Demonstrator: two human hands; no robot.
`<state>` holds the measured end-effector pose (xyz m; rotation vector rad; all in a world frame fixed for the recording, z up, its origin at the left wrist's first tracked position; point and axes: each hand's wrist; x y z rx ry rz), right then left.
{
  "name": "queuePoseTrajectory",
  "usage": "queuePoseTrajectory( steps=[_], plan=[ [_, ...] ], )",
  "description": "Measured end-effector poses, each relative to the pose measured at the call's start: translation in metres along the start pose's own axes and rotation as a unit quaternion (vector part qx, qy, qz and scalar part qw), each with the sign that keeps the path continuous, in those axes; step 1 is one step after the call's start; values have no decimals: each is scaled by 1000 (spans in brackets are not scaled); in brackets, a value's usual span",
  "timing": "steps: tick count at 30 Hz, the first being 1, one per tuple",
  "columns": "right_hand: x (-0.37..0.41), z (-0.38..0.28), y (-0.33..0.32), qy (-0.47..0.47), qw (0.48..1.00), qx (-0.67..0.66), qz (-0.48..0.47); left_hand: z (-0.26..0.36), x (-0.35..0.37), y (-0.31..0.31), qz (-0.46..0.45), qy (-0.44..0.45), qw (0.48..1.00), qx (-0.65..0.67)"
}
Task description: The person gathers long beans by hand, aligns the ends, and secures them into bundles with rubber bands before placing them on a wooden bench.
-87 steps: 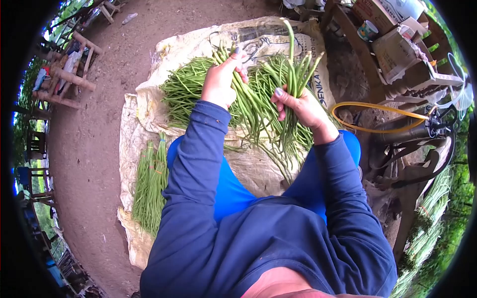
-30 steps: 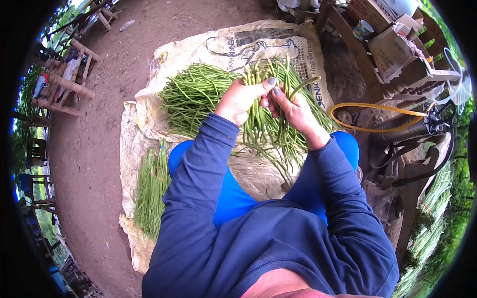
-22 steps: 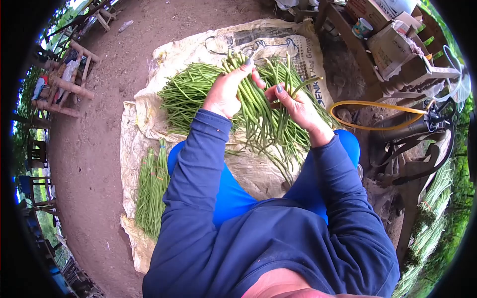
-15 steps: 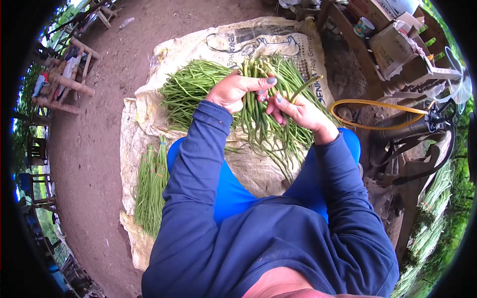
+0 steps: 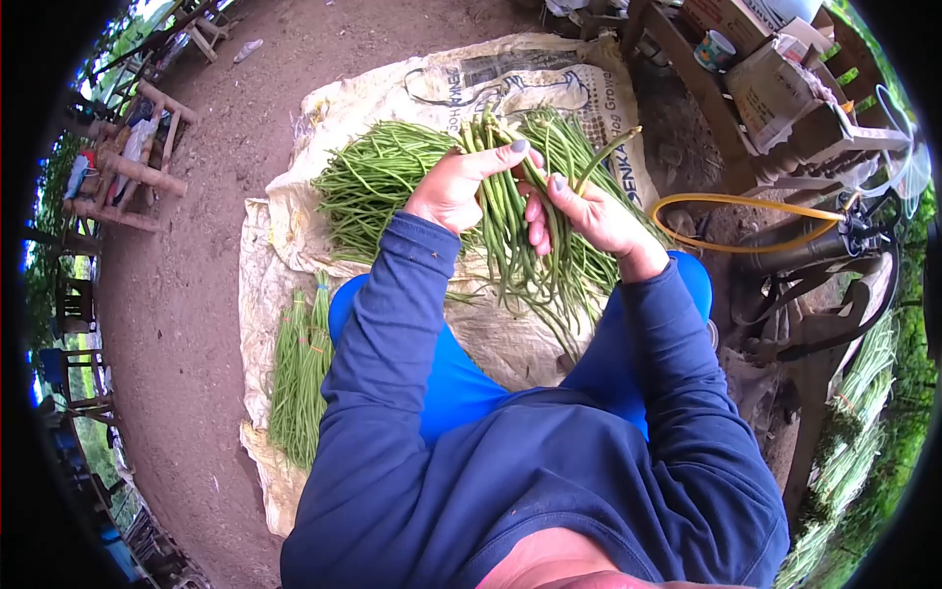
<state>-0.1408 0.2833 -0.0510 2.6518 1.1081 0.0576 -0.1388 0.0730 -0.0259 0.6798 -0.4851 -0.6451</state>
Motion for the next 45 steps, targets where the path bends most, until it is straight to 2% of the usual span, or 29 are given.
queuePoseTrajectory(
  steps=[1,3,5,7,8,9,12,14,15,16,19,21,23,25,27,31,32,33,35,37,39,40,41,43,45],
  plan=[
    [-1,-3,0,-1,1000,0,-1,-1,-1,-3,0,0,1000,-1],
    [-2,-7,-2,-7,993,99,64,-6,-5,-14,118,88,989,3],
    [-7,0,-9,-13,989,121,86,-9,-6,-21,105,97,989,29],
    [-9,2,-10,52,972,216,79,-6,-3,-10,158,68,985,26],
    [-8,4,-7,10,965,251,74,-7,-2,-7,102,50,992,47],
    [-6,-8,1,8,968,250,32,-9,-2,-5,101,47,993,46],
    [-8,11,-6,-48,978,200,6,-12,-6,-2,128,58,990,-2],
    [-4,4,-7,52,982,181,14,-14,-6,-3,148,49,988,-4],
    [-3,0,-4,52,982,181,14,-14,-6,-3,158,45,986,-5],
    [-2,-4,-1,70,980,184,20,-11,-2,-4,168,55,982,-62],
    [-3,-3,1,91,976,198,0,-9,1,-5,188,109,976,-28],
    [-4,-4,1,166,967,191,-3,-11,3,-4,191,121,974,-14],
    [-6,-1,5,149,971,187,4,-14,3,-8,221,75,972,-29],
    [-8,-5,7,201,957,209,0,-16,1,-7,202,75,975,-48],
    [-10,-2,8,178,959,219,-32,-18,-4,-5,207,132,968,-44],
    [-9,5,7,185,964,184,-38,-13,1,-2,217,70,972,-60],
    [-9,10,5,173,966,185,-45,-5,7,-4,293,-23,952,-83],
    [-9,11,4,160,968,185,-51,-7,6,-3,293,-23,952,-82],
    [-8,10,4,152,966,205,-49,-12,5,-4,267,59,958,-88],
    [-8,4,4,139,968,206,-41,-13,4,-4,237,63,968,-58],
    [-12,6,-10,-32,978,203,-36,-15,6,4,174,108,971,-124],
    [-18,15,-26,-24,989,141,21,-20,6,-2,172,133,964,-153],
    [-24,18,-37,-14,994,80,78,-19,8,5,170,97,974,-114],
    [-37,-15,-34,-129,986,82,73,-20,8,13,145,88,967,-191],
    [-49,-65,-12,-188,975,113,28,-25,6,19,97,111,963,-225]
  ],
)
Point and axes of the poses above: each hand's wrist, its own x-axis away from the middle knuckle, its own y-axis out of the palm, z = x × y, and after that the axes turned 8 degrees about -y, right-handed
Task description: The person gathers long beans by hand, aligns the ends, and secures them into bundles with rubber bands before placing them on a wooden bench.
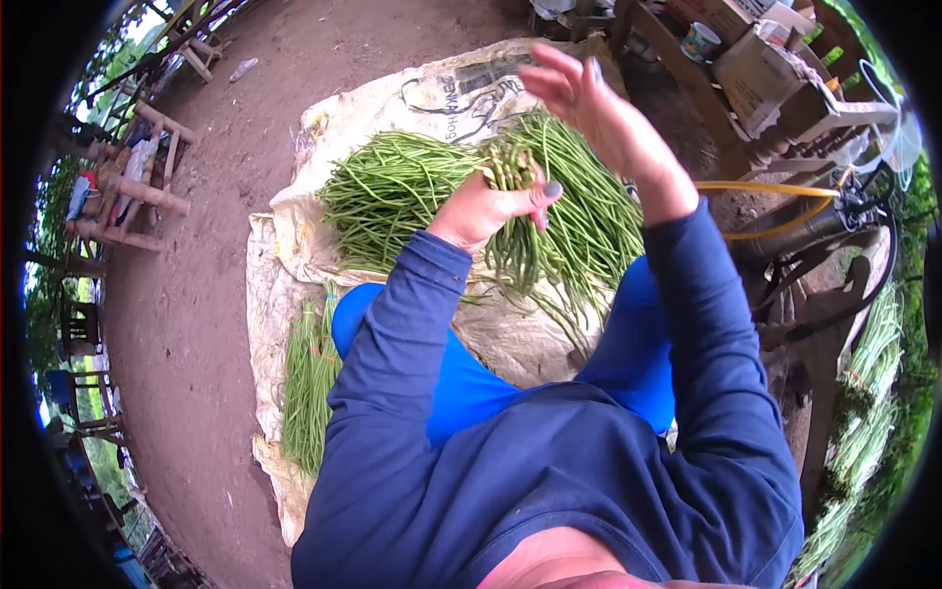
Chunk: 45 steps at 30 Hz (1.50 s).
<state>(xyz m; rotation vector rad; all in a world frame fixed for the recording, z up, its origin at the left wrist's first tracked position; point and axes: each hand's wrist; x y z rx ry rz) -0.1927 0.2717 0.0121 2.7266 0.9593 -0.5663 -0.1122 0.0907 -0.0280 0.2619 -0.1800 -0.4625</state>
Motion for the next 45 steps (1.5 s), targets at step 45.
queuePoseTrajectory(
  steps=[45],
  plan=[
    [61,52,79,90,981,166,-39,5,6,2,102,120,973,-169]
  ],
)
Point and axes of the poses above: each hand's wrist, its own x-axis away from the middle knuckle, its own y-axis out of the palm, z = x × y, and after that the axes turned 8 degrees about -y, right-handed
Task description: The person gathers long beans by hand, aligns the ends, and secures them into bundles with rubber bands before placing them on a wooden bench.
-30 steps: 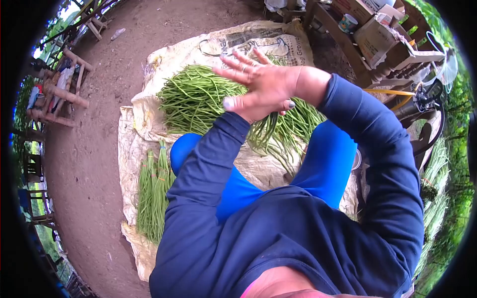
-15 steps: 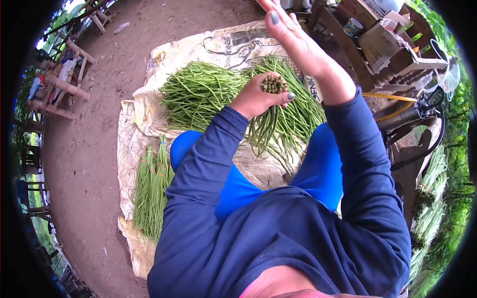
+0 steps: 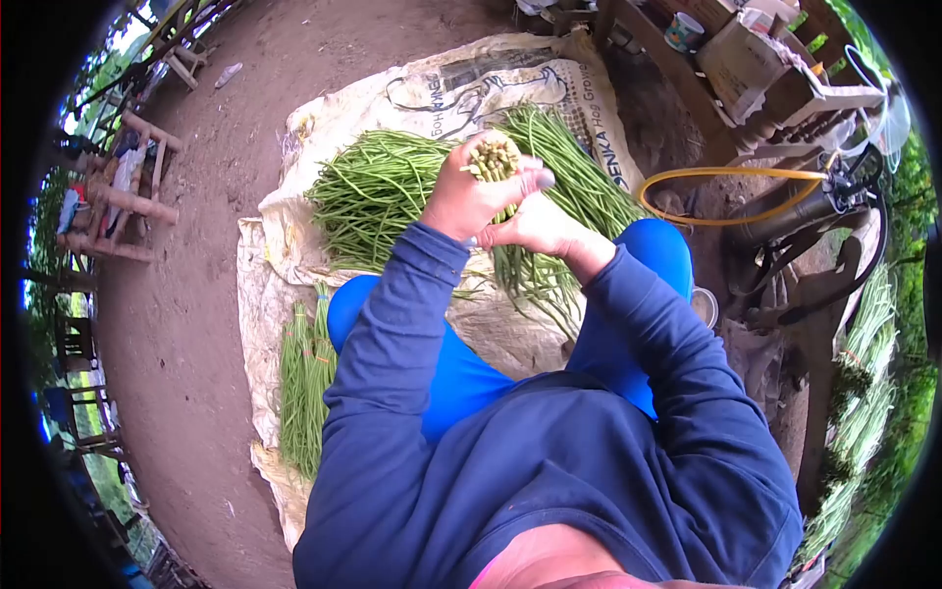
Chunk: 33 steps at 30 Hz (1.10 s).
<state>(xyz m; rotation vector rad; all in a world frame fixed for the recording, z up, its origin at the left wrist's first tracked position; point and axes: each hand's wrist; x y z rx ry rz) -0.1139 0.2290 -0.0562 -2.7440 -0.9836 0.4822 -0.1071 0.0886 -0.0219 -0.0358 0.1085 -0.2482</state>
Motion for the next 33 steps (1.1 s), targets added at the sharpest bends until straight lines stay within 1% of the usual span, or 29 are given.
queuePoseTrajectory(
  steps=[1,2,3,4,5,6,7,8,9,10,11,12,13,14,15,16,17,18,19,20,21,22,24,25,27,31,33],
  plan=[
    [4,-5,1,-10,984,-172,52,1,-2,-10,-52,-1,995,-90],
    [6,8,-8,-34,994,-96,-27,-6,-3,-11,-108,16,991,-79],
    [4,7,-15,-56,993,-18,-107,-11,-3,-11,-163,32,984,-66],
    [7,4,-19,-59,991,10,-119,-15,-3,-10,-205,12,975,-89],
    [19,-2,-16,12,978,-195,-69,-18,-2,-11,-206,54,963,-163],
    [17,2,-19,17,984,-126,-122,-19,1,-4,-198,17,976,-87],
    [14,5,-25,24,983,-55,-172,-22,3,5,-191,-20,981,-10],
    [17,8,-36,37,977,-12,-208,-24,8,13,-180,-58,980,54],
    [24,1,-51,54,969,29,-239,-30,3,14,-203,-49,978,23],
    [41,-5,-73,8,970,164,-177,-30,5,14,-186,-56,978,75],
    [53,-18,-101,121,952,242,-146,-31,7,12,-173,-68,974,129],
    [74,-12,-130,97,924,364,-65,-37,5,3,-200,-85,945,244],
    [97,-18,-163,195,945,261,5,-45,1,-4,-219,-107,902,357],
    [134,-20,-186,167,932,319,39,-37,1,-1,-185,-120,914,342],
    [170,-16,-202,297,901,306,76,-26,3,2,-151,-128,926,321],
    [203,-8,-214,390,866,304,76,-27,3,4,-126,-130,938,296],
    [232,0,-221,475,834,279,11,-28,2,6,-96,-128,950,268],
    [296,68,-238,540,792,284,5,-30,1,11,-94,-127,957,244],
    [381,169,-262,366,824,389,-188,-32,-1,16,-90,-124,964,217],
    [392,198,-236,418,783,432,-162,-28,-2,23,-102,-144,963,204],
    [385,207,-207,466,736,472,-137,-29,-4,31,-106,-144,963,204],
    [363,173,-190,499,711,432,-242,-33,-5,38,-96,-145,965,197],
    [344,171,-166,510,738,376,-230,-39,-7,47,-88,-150,967,185],
    [337,175,-159,506,752,361,-219,-38,-8,52,-71,-170,966,183],
    [327,179,-153,503,768,338,-207,-42,-11,57,-61,-179,964,188],
    [321,176,-149,497,786,319,-181,-47,-15,57,-26,-196,953,231],
    [322,170,-148,488,796,318,-163,-46,-15,54,-13,-194,953,232]
  ],
)
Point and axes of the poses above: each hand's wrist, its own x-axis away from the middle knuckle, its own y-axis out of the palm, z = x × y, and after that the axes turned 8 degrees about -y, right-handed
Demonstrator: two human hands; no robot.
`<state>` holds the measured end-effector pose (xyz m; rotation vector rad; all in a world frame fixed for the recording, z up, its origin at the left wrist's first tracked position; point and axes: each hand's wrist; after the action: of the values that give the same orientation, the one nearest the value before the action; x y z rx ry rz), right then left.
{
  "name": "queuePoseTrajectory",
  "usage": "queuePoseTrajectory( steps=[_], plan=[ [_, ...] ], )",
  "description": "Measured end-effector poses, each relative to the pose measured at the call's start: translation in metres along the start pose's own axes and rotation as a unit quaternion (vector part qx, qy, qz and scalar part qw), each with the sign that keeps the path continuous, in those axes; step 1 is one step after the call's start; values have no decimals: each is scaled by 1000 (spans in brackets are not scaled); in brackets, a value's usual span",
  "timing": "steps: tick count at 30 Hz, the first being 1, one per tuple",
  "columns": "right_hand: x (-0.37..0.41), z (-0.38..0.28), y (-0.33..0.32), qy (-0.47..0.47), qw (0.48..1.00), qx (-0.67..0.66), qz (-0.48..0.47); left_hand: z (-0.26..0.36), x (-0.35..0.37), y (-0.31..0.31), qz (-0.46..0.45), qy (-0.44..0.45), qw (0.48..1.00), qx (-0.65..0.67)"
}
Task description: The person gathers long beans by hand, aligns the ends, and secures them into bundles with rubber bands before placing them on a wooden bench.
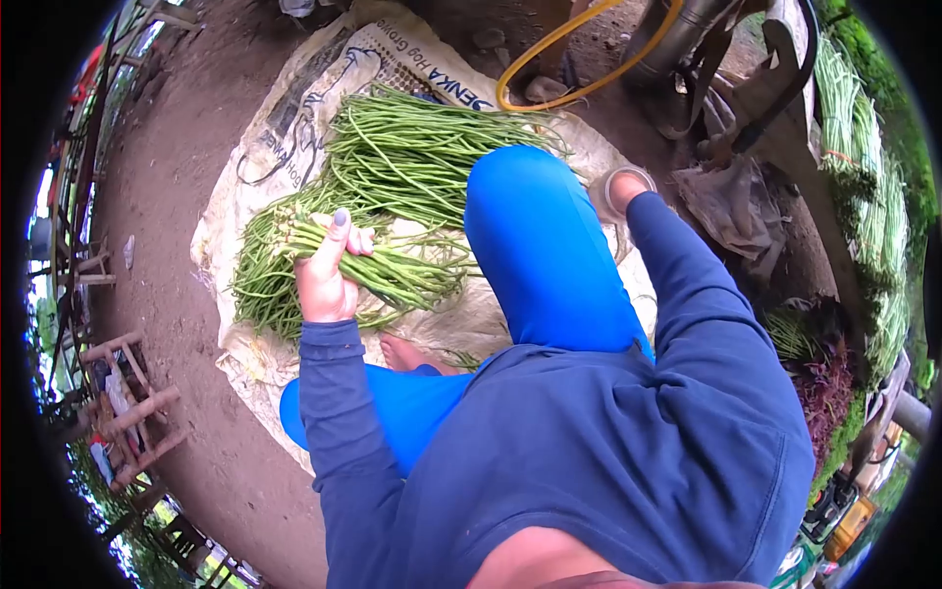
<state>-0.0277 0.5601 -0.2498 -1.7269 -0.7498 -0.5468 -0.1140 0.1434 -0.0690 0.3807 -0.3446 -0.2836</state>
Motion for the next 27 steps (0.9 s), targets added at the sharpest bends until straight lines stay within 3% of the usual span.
queuePoseTrajectory(
  steps=[3,6,8,10,13,18,21,22,24,27],
  plan=[
    [10,4,1,0,1000,6,15,0,-1,-11,-27,3,999,-37],
    [22,28,3,112,981,147,54,2,2,-12,-12,-1,999,-33],
    [35,41,11,152,965,-46,210,4,5,-9,0,12,1000,12],
    [59,34,4,142,958,-80,235,6,9,-11,1,15,1000,13],
    [74,37,5,149,900,-162,375,10,17,-11,0,25,1000,11],
    [101,31,-14,185,886,-277,322,12,24,-17,-5,48,999,5],
    [86,35,-29,96,815,-351,452,9,29,-17,33,50,997,-42],
    [81,25,-39,54,774,-405,485,4,27,-23,30,72,993,-88],
    [76,-11,-74,-35,744,-413,524,6,31,-10,48,59,993,-89],
    [88,-112,-136,-245,650,-571,438,0,27,-7,70,24,981,-179]
  ],
)
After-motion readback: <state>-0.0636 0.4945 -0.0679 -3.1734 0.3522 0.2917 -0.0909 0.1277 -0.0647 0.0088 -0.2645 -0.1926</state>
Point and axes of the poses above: each hand's wrist, its own x-axis away from the middle knuckle, its own y-axis out of the palm, z = x × y, and after that the axes turned 8 degrees about -y, right-handed
